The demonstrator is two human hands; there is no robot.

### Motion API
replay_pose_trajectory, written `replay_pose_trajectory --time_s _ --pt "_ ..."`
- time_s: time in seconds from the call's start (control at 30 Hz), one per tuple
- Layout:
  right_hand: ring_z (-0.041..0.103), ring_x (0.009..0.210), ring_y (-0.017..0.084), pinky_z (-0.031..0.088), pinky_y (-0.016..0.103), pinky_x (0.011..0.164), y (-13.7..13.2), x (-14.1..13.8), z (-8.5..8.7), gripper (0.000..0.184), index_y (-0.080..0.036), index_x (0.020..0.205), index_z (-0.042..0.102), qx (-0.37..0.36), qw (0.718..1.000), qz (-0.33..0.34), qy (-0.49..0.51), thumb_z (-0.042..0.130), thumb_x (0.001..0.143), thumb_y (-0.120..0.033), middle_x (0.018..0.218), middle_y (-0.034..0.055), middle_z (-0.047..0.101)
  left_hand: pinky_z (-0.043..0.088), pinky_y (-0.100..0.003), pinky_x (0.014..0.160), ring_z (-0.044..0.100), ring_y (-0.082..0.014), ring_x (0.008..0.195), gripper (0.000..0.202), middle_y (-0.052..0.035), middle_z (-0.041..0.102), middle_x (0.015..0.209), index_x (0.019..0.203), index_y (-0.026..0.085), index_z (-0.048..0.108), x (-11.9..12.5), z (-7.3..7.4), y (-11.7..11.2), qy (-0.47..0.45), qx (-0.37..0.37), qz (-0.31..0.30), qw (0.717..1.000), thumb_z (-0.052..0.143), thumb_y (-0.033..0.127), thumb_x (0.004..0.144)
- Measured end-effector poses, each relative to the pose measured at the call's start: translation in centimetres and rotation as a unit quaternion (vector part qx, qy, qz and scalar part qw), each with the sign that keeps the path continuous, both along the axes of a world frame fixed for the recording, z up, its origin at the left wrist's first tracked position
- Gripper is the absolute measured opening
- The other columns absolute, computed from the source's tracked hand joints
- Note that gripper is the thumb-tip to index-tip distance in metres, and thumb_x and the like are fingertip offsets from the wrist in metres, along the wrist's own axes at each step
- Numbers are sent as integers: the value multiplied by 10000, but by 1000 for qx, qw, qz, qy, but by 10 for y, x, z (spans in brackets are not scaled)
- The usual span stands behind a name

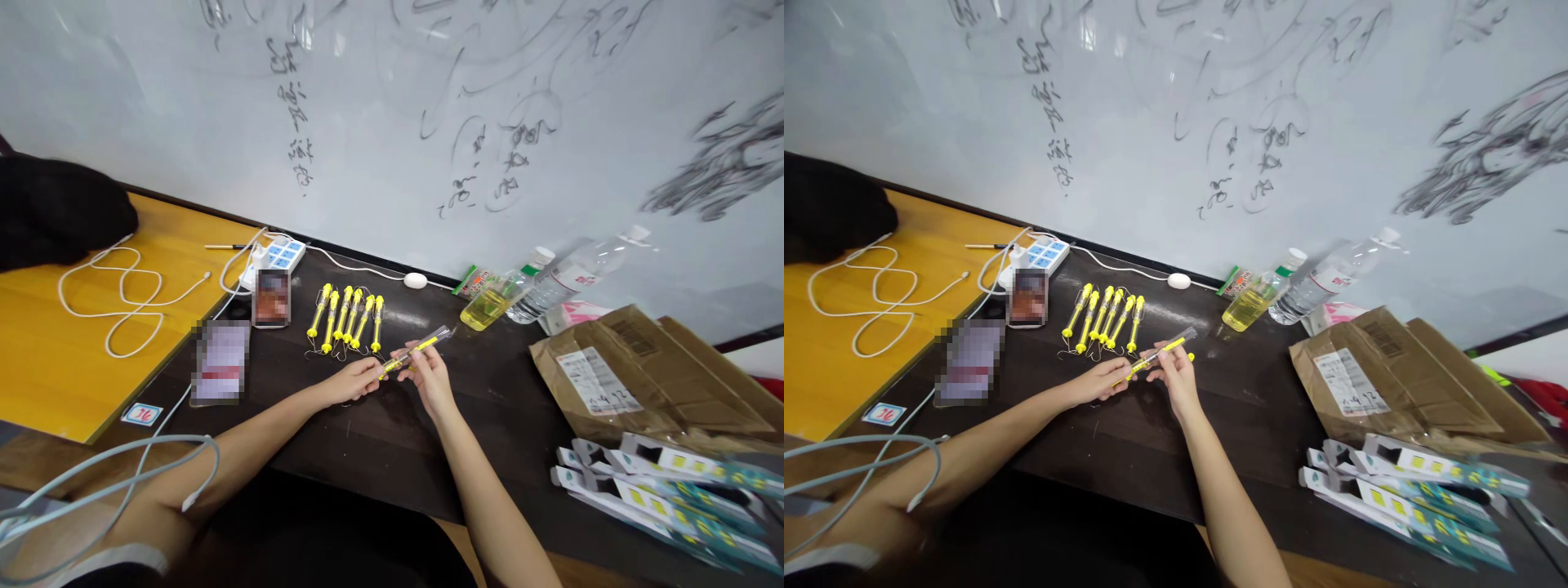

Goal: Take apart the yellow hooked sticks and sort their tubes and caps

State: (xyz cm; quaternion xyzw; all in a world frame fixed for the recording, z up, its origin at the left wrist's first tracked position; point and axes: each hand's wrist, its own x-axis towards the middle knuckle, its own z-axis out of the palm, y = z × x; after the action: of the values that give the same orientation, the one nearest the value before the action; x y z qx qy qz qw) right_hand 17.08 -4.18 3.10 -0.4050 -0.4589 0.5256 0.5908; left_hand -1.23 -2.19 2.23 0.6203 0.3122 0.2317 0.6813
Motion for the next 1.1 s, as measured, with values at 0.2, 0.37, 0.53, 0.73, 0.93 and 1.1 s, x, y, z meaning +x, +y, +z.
replay_pose_trajectory --time_s 0.2,0.37,0.53,0.73,0.93,1.1 --pt "643 639 133 514 213 462 0 -2 -4 263 -189 919 540 20 999 -27 -4 602 825 -427 802 44 699 188 -137 396 259 -31 440 368 70 390 609 863 171 434 4 4 -5 -34 -63 -37 997 438 539 863" --pt "629 612 119 473 186 422 0 -2 -4 258 -190 925 523 40 998 -43 -1 567 850 -433 789 33 679 201 -129 354 303 -36 408 335 68 431 620 925 196 419 4 7 -9 -67 -93 -55 992 438 527 873" --pt "595 525 93 410 158 360 -3 -7 -3 248 -203 922 489 46 998 -53 -4 537 868 -441 776 14 664 152 -119 323 197 -29 336 309 115 302 502 902 212 413 9 4 -12 -40 -67 -2 997 400 521 888" --pt "587 505 85 415 160 351 -6 -19 -9 245 -218 930 469 30 999 -12 -12 519 875 -452 783 -4 652 170 -142 310 253 -21 350 230 60 440 620 828 175 451 13 0 -8 -53 -76 32 995 409 399 861" --pt "507 389 58 395 163 317 -6 -19 -6 257 -219 903 461 16 999 -45 23 517 871 -468 715 -35 622 188 -133 347 236 -21 392 368 67 404 625 937 168 464 13 -2 -13 -104 -65 -59 991 389 524 880" --pt "435 346 37 350 147 294 -4 -19 -1 287 -214 887 457 17 997 -73 36 519 860 -493 677 -43 606 184 -146 343 240 -17 409 223 28 472 746 946 158 471 16 1 -19 -136 -83 -48 986 434 359 856"
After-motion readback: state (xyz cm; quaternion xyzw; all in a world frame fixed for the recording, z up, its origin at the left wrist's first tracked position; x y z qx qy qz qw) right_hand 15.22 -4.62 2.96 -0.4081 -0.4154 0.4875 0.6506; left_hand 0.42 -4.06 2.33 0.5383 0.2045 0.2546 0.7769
